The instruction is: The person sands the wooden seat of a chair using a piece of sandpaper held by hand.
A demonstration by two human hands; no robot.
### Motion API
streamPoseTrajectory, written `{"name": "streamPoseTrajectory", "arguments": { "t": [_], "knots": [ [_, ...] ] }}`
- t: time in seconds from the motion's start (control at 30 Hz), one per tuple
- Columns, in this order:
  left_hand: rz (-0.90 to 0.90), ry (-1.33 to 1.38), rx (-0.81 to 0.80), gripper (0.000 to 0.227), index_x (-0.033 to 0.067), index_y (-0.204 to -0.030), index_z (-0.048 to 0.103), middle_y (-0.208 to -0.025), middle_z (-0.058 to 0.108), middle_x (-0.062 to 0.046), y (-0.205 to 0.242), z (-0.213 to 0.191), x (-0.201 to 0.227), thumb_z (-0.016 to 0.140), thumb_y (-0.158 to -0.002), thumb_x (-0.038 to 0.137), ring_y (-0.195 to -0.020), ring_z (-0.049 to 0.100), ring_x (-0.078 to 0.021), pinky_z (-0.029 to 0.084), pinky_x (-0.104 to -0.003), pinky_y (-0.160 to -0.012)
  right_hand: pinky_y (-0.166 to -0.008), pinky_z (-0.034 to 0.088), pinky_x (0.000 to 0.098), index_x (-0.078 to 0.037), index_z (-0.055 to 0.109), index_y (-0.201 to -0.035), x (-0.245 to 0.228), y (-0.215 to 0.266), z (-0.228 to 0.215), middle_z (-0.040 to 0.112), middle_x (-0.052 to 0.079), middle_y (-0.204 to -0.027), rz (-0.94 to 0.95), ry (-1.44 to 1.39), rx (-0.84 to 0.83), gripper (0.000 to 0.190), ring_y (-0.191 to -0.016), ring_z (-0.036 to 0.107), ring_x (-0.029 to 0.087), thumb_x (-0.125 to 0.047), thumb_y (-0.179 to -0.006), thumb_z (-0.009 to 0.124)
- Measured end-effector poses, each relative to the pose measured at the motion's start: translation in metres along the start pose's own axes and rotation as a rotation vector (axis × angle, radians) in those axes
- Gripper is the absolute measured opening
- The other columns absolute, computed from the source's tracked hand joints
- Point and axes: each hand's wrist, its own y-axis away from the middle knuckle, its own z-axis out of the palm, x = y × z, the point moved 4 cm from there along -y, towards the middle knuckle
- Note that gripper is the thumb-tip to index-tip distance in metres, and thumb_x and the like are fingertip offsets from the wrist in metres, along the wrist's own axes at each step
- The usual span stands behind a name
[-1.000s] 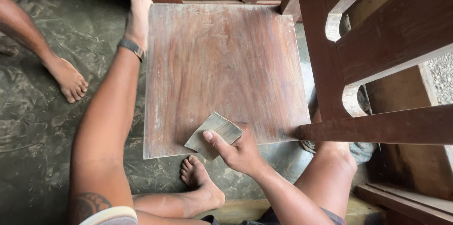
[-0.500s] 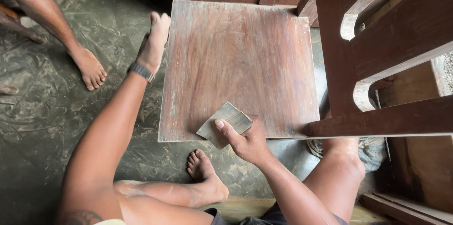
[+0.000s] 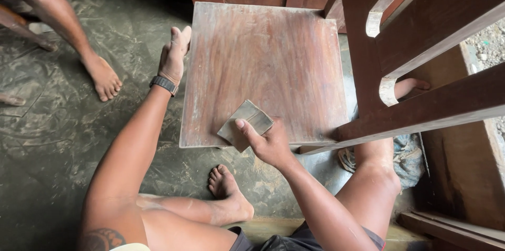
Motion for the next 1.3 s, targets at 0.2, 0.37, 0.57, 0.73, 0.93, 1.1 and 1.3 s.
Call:
{"name": "streamPoseTrajectory", "arguments": {
  "t": [0.2, 0.37, 0.57, 0.73, 0.93, 1.1, 1.3],
  "knots": [
    [-0.018, -0.09, -0.099, 0.079, -0.0018, -0.152, 0.043, -0.155, 0.04, -0.022, 0.039, -0.002, 0.018, 0.027, -0.109, 0.063, -0.146, 0.032, -0.0341, 0.025, -0.045, -0.127, -0.052, 0.038, 0.0245, -0.008, 0.06, -0.058, 0.009, 0.003, -0.005, 0.053, 0.0, -0.05, 0.005, 0.006, 0.029, 0.036, -0.056, 0.044, 0.008, -0.005, -0.091, 0.074],
    [-0.032, -0.136, -0.137, 0.074, -0.0031, -0.149, 0.047, -0.153, 0.045, -0.021, 0.077, -0.016, 0.021, 0.025, -0.111, 0.056, -0.145, 0.034, -0.0332, 0.028, -0.047, -0.125, -0.052, 0.041, 0.0249, -0.006, 0.065, -0.062, -0.011, 0.003, 0.0, 0.058, 0.004, -0.052, 0.001, 0.007, 0.051, 0.03, -0.058, 0.045, 0.008, -0.005, -0.09, 0.076],
    [0.175, -1.006, 0.139, 0.033, 0.0263, -0.079, 0.077, -0.066, 0.069, 0.002, 0.112, -0.043, 0.049, 0.073, -0.1, 0.051, -0.075, 0.072, -0.0215, 0.054, -0.033, -0.069, -0.068, 0.054, 0.0393, 0.004, 0.077, -0.085, 0.031, 0.005, -0.015, 0.074, 0.012, -0.074, 0.063, 0.027, 0.158, 0.013, -0.069, 0.056, 0.015, -0.007, -0.086, 0.083],
    [0.479, -0.764, -0.013, 0.036, 0.0174, -0.122, 0.072, -0.11, 0.075, -0.009, 0.164, 0.032, 0.114, 0.077, -0.09, 0.031, -0.108, 0.071, -0.0295, 0.056, -0.041, -0.093, -0.07, 0.055, 0.0354, -0.002, 0.076, -0.088, 0.01, 0.001, -0.022, 0.073, 0.006, -0.077, 0.079, 0.021, 0.177, 0.011, -0.069, 0.06, 0.012, -0.011, -0.091, 0.081],
    [0.996, -0.993, -0.211, 0.123, 0.0123, -0.162, 0.032, -0.167, 0.028, -0.022, 0.225, 0.127, 0.092, 0.082, -0.066, 0.069, -0.155, 0.027, -0.0437, 0.02, -0.061, -0.128, -0.084, 0.053, 0.0435, -0.001, 0.075, -0.101, 0.027, 0.001, -0.021, 0.073, 0.01, -0.095, -0.009, 0.002, 0.086, 0.021, -0.095, 0.06, 0.017, -0.015, -0.106, 0.06],
    [1.179, -0.968, -0.116, 0.061, 0.0175, -0.159, 0.036, -0.162, 0.043, -0.016, 0.212, 0.137, 0.086, 0.059, -0.107, 0.037, -0.151, 0.044, -0.0377, 0.029, -0.053, -0.127, -0.09, 0.059, 0.0487, -0.003, 0.074, -0.108, 0.022, 0.005, -0.029, 0.071, 0.013, -0.1, -0.027, -0.383, 0.079, 0.033, -0.1, 0.068, 0.024, -0.023, -0.11, 0.048],
    [1.09, -0.879, -0.371, 0.042, 0.0235, -0.149, 0.052, -0.143, 0.067, -0.008, 0.192, 0.105, 0.07, 0.06, -0.107, 0.024, -0.121, 0.073, -0.0301, 0.061, -0.051, -0.103, -0.062, 0.056, 0.0276, -0.008, 0.05, -0.07, 0.02, 0.06, -0.074, 0.041, -0.001, -0.069, 0.086, -0.266, 0.029, 0.035, -0.068, 0.073, 0.03, -0.016, -0.104, 0.046]
  ]
}}
